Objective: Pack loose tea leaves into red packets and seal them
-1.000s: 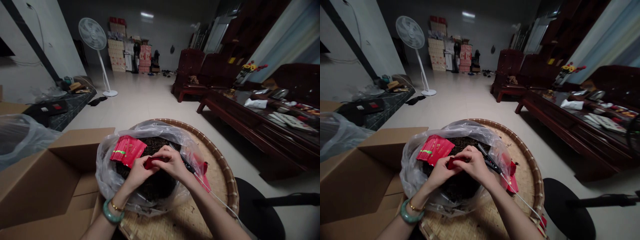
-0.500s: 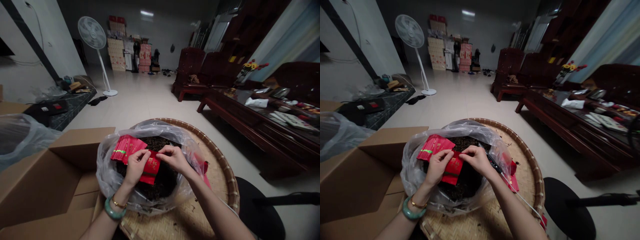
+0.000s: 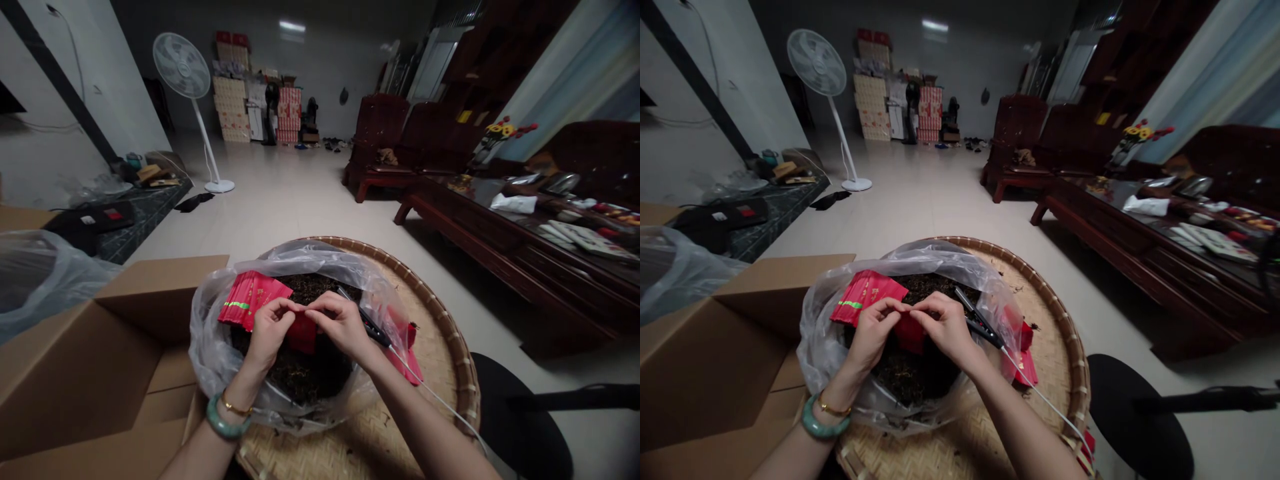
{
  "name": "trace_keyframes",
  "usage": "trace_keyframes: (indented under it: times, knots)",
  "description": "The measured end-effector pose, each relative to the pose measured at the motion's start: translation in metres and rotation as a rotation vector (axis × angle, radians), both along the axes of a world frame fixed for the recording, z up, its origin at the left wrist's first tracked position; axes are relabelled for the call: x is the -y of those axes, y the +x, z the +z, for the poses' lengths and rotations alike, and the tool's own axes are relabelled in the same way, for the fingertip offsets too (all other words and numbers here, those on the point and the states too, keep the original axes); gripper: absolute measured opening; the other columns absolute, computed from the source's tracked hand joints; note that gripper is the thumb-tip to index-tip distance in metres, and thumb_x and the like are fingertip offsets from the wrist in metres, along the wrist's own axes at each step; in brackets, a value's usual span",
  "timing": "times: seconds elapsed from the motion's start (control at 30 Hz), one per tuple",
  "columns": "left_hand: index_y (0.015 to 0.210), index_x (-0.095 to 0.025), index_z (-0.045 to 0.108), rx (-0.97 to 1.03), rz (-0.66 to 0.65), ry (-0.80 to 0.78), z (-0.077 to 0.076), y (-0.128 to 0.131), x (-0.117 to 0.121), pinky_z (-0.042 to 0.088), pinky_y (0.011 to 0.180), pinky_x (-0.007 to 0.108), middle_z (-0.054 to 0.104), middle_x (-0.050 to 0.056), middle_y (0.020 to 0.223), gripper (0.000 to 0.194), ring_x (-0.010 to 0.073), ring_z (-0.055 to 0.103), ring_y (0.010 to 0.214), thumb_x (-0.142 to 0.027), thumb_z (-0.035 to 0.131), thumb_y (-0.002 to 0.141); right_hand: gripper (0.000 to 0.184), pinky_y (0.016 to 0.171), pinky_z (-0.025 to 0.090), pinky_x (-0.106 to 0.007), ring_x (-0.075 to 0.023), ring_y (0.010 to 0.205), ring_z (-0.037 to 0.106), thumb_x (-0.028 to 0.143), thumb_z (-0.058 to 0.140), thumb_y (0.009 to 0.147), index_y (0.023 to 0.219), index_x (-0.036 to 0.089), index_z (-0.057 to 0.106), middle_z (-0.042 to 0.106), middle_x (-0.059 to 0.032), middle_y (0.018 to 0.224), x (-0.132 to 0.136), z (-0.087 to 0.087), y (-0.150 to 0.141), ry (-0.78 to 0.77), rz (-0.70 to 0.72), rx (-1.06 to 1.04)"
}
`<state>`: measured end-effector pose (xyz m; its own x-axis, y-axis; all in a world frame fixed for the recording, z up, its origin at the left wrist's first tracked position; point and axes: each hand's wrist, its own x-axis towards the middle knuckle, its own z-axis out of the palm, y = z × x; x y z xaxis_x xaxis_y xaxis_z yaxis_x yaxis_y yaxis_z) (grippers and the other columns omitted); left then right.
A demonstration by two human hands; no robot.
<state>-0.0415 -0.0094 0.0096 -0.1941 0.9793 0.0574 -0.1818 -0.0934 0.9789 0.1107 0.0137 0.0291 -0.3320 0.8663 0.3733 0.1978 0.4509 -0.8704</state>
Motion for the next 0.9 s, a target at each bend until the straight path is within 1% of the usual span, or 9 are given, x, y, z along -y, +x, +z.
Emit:
trace_keyframes:
  times: [0.13,0.23,0.3,0.4,0.47,0.6,0.73,0.8,0.9]
  knots:
    - [0.074,-0.015,0.068,-0.149,-0.059,0.035,0.002,-0.005,0.002,0.049,0.063,0.023,0.070,0.003,0.072,0.014,0.0152,0.062,0.067,-0.025,0.062,0.067,0.013,0.058,0.046,-0.025,-0.0151,0.068,0.059,0.028,0.063,0.081,0.075,0.019,0.070,0.065,-0.0043,0.072,0.001,0.005,-0.001,0.068,-0.019,0.014]
    - [0.072,-0.015,0.068,-0.209,-0.047,0.081,0.002,-0.009,0.002,0.052,0.072,0.028,0.071,0.004,0.076,0.014,0.0181,0.066,0.074,-0.024,0.058,0.069,0.012,0.060,0.047,-0.025,-0.0147,0.067,0.060,0.026,0.062,0.082,0.077,0.019,0.070,0.066,-0.0042,0.074,0.002,0.006,-0.002,0.103,-0.014,0.034]
    - [0.081,-0.015,0.068,-0.238,-0.082,0.104,0.000,-0.010,0.003,0.052,0.077,0.030,0.072,0.006,0.085,0.018,0.0191,0.066,0.081,-0.023,0.056,0.071,0.011,0.062,0.047,-0.026,-0.0148,0.069,0.060,0.025,0.061,0.083,0.080,0.020,0.070,0.067,-0.0043,0.076,0.002,0.005,-0.002,0.117,-0.013,0.039]
    - [0.106,-0.016,0.062,-0.360,-0.179,0.109,-0.006,-0.013,0.004,0.050,0.085,0.033,0.068,0.008,0.106,0.040,0.0206,0.064,0.096,-0.019,0.064,0.066,0.010,0.063,0.048,-0.026,-0.0151,0.071,0.060,0.021,0.059,0.084,0.084,0.020,0.069,0.066,-0.0044,0.077,0.004,0.003,-0.001,0.157,-0.022,0.039]
    - [0.112,-0.016,0.059,-0.476,-0.217,0.096,-0.012,-0.014,0.006,0.048,0.090,0.035,0.066,0.008,0.110,0.051,0.0215,0.062,0.100,-0.014,0.067,0.062,0.012,0.064,0.048,-0.027,-0.0152,0.072,0.060,0.020,0.057,0.086,0.087,0.020,0.068,0.064,-0.0048,0.079,0.006,0.003,0.002,0.213,0.001,0.061]
    - [0.112,-0.017,0.059,-0.611,-0.248,0.091,-0.021,-0.014,0.011,0.048,0.090,0.036,0.067,0.008,0.109,0.048,0.0222,0.062,0.098,-0.017,0.069,0.066,0.014,0.070,0.049,-0.030,-0.0172,0.081,0.056,0.021,0.053,0.088,0.094,0.021,0.066,0.062,-0.0070,0.088,0.017,0.009,0.010,0.409,0.048,0.247]
    - [0.112,-0.020,0.060,-0.640,-0.236,0.151,-0.021,-0.014,0.016,0.049,0.089,0.034,0.067,0.007,0.111,0.042,0.0214,0.063,0.101,-0.016,0.065,0.071,0.021,0.073,0.050,-0.034,-0.0199,0.087,0.052,0.021,0.052,0.087,0.105,0.020,0.063,0.062,-0.0096,0.095,0.031,0.022,0.012,0.539,0.044,0.483]
    - [0.113,-0.020,0.059,-0.637,-0.226,0.179,-0.020,-0.014,0.019,0.051,0.087,0.032,0.068,0.006,0.110,0.043,0.0206,0.064,0.099,-0.013,0.063,0.071,0.025,0.076,0.051,-0.034,-0.0200,0.089,0.052,0.018,0.050,0.088,0.109,0.021,0.062,0.062,-0.0092,0.097,0.035,0.029,0.011,0.578,0.039,0.534]
    - [0.115,-0.021,0.057,-0.638,-0.224,0.203,-0.017,-0.015,0.022,0.053,0.083,0.031,0.070,0.005,0.104,0.043,0.0196,0.067,0.093,-0.013,0.061,0.073,0.024,0.080,0.051,-0.034,-0.0201,0.093,0.052,0.015,0.050,0.087,0.105,0.023,0.065,0.062,-0.0086,0.096,0.038,0.032,0.011,0.670,0.034,0.556]
